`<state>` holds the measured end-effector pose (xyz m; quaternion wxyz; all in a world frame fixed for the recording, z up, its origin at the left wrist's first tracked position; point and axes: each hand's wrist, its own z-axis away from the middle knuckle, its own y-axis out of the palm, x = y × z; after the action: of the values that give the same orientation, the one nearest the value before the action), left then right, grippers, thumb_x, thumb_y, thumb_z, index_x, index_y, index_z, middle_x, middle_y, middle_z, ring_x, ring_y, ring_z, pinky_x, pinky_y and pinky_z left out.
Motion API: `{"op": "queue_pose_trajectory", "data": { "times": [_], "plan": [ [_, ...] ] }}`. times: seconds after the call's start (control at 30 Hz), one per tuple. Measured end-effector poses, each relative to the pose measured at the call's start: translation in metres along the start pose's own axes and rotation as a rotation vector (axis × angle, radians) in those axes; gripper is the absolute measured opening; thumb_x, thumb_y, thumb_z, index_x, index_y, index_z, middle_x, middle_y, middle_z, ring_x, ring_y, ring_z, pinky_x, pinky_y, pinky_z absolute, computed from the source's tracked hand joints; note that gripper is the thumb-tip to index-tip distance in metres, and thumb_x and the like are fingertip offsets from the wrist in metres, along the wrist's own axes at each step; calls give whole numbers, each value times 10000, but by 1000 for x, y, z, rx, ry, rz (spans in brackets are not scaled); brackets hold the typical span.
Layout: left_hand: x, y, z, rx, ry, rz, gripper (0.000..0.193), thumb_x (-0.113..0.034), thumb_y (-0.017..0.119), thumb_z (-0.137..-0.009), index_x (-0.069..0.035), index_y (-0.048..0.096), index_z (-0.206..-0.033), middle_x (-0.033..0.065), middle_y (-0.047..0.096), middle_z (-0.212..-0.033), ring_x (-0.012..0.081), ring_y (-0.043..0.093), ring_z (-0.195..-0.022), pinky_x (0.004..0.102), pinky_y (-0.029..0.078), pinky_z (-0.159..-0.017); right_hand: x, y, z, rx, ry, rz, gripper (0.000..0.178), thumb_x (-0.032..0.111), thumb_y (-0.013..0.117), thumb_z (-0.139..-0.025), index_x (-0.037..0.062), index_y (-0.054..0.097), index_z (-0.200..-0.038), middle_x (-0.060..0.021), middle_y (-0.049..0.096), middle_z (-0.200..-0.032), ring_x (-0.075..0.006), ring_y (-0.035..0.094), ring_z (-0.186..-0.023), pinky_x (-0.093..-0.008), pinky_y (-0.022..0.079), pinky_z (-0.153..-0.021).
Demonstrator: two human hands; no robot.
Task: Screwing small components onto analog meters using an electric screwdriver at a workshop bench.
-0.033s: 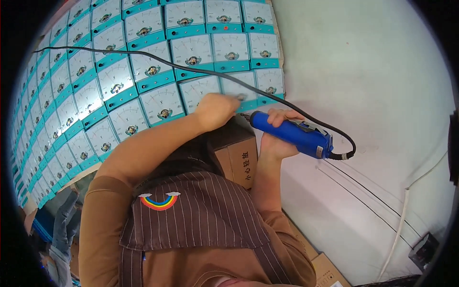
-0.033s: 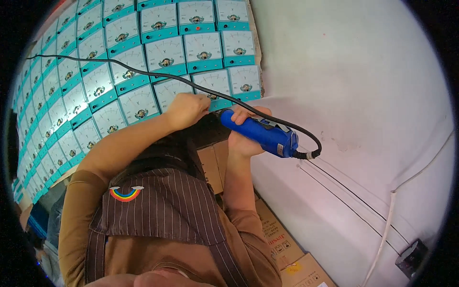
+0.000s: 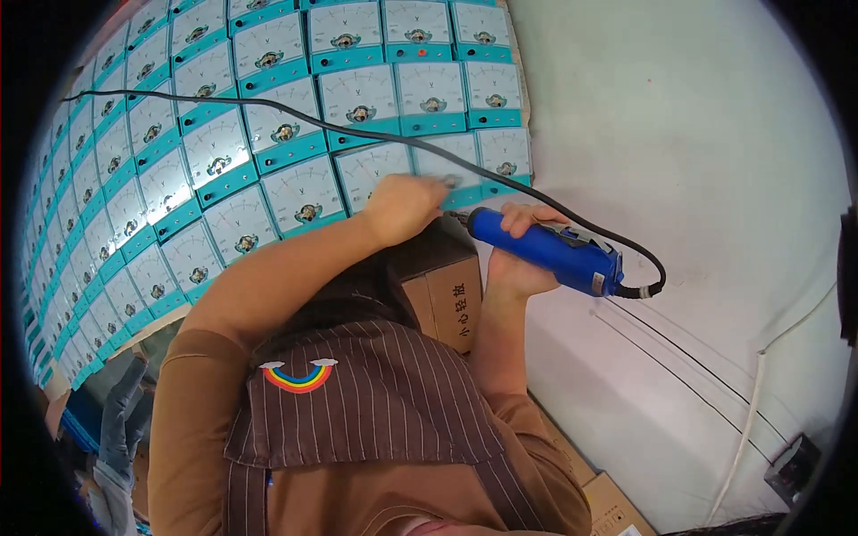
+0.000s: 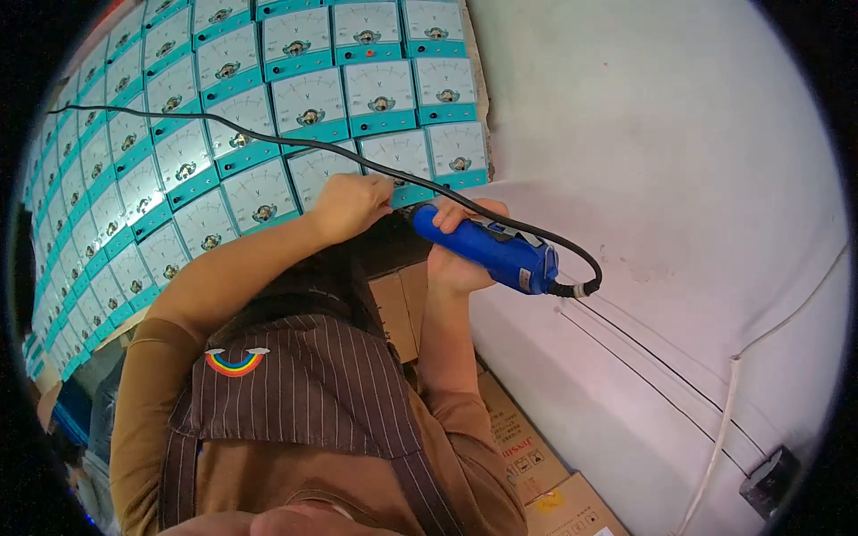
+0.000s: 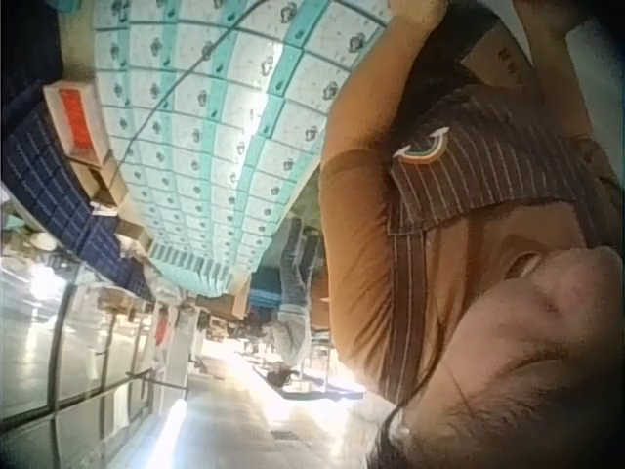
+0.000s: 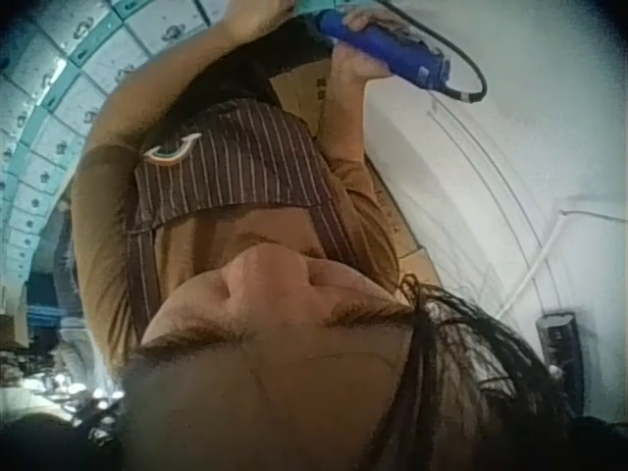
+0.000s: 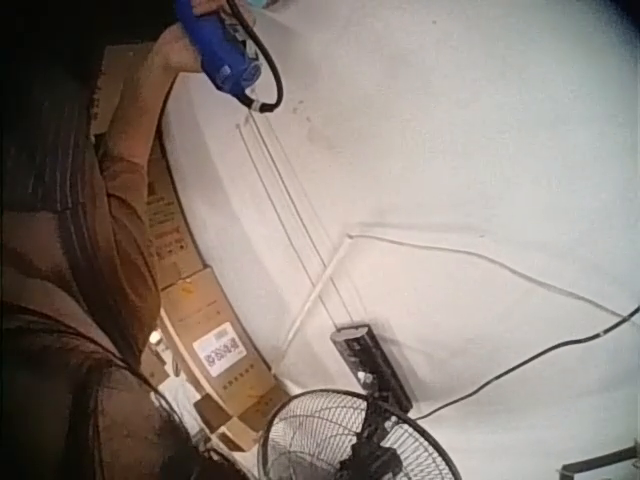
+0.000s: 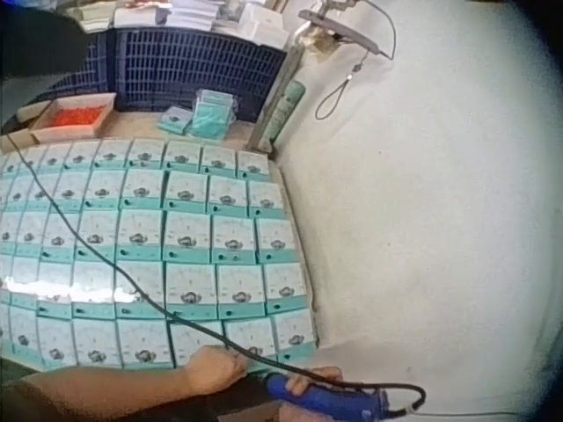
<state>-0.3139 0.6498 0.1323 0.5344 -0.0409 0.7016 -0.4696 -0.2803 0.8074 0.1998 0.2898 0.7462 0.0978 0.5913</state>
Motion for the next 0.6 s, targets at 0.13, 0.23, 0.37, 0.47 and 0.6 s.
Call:
{"op": "queue_pose_trajectory", "data": {
  "times": [0.13, 0.23, 0.37, 0.47, 0.6],
  "plan": [
    [-4, -8, 0, 41, -29, -26, 277, -181, 629, -746, -98, 589, -1008, 92, 610, -890, 298, 604, -773, 401, 484, -617, 3, -1, -1, -23, -14, -14, 544, 538, 329, -847, 19, 484, -899, -136, 545, -628, -229, 510, -587, -344, 409, -627],
    [2, -10, 1, 113, 55, -2, 312, -190, 642, -738, -70, 579, -1019, 88, 607, -880, 300, 603, -769, 405, 483, -619, 6, 0, -2, -24, -18, -24, 521, 519, 346, -847, 21, 492, -897, -139, 545, -626, -234, 509, -582, -346, 411, -623],
    [6, 1, -1, 50, 81, -37, 239, -201, 662, -719, -82, 594, -915, 79, 602, -798, 295, 598, -715, 406, 472, -588, 5, -1, -3, -15, -6, -29, 516, 513, 346, -843, 26, 505, -902, -135, 541, -622, -238, 507, -576, -352, 409, -623],
    [3, 3, 1, -42, 69, -37, 189, -199, 665, -710, -101, 596, -856, 70, 601, -769, 286, 596, -679, 398, 464, -562, 4, -1, -1, -61, -18, -43, 521, 510, 340, -839, 26, 518, -920, -129, 538, -620, -236, 504, -581, -351, 403, -631],
    [11, 5, 0, -58, 150, 3, 173, -182, 669, -705, -83, 559, -796, 62, 581, -795, 280, 595, -700, 391, 466, -571, 7, -1, -1, -30, 15, -27, 525, 509, 341, -824, 45, 559, -934, -105, 538, -615, -221, 498, -604, -353, 374, -689]
  ]
}}
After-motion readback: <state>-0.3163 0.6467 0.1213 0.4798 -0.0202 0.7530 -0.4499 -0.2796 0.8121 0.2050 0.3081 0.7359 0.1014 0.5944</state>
